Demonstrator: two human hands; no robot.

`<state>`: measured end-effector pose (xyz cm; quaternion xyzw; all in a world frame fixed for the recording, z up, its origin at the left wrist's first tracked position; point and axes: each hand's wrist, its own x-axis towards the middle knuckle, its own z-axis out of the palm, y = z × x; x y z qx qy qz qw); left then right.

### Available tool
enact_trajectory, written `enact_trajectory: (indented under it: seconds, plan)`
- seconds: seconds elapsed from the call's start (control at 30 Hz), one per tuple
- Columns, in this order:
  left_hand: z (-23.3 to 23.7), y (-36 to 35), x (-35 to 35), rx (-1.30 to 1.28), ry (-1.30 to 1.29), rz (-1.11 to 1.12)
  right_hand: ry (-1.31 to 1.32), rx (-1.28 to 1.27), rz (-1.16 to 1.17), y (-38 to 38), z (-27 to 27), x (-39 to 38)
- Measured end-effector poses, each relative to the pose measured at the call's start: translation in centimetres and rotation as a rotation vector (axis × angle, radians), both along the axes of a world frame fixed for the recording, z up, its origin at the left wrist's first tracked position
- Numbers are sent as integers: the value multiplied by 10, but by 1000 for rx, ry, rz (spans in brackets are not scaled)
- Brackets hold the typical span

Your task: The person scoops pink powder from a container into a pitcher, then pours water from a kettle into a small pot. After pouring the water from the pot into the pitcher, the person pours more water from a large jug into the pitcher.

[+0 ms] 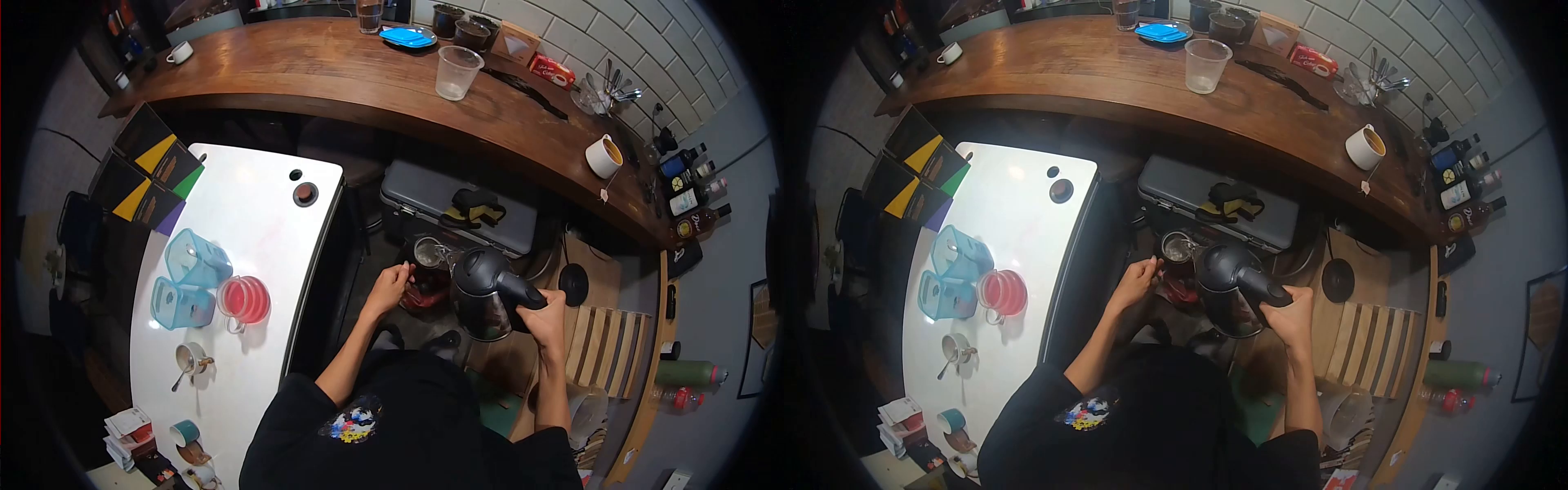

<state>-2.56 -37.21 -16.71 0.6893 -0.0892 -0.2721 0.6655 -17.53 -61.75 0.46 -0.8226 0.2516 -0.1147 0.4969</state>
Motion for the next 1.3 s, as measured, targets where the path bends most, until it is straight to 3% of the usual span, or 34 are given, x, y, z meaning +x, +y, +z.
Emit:
enact_trajectory:
  seconds: [0.9,1.3]
  plan:
    - [-16,2,13,156,-118,1,218,-247,48,-13,37,21]
    - [-23,-2,5,103,-102,52,246,-307,63,-13,35,22]
